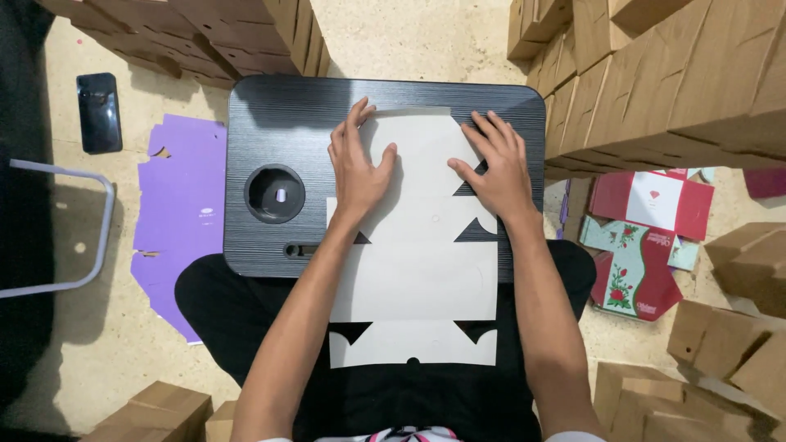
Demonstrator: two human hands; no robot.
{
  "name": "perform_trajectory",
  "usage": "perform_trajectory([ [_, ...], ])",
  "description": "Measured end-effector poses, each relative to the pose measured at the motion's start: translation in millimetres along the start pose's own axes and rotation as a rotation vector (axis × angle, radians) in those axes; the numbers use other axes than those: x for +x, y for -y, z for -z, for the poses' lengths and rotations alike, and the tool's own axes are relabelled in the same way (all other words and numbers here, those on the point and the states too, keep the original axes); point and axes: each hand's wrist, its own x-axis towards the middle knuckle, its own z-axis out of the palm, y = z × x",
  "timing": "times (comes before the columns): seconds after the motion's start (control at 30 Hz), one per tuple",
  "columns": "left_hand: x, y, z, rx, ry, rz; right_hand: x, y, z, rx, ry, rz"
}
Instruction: The person assembles a flat-pack cardboard box by folding along pre-scored lines and tucking flaps to form a closed container. They repeat the process with a second identical box, placing the finished units aside.
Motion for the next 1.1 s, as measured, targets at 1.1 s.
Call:
perform_trajectory([
  [1.1, -4.4, -9.1, -15.9, 0.498, -0.133, -0.144, 24.0, 77.4, -45.4, -0.088, 0.08, -0.059],
])
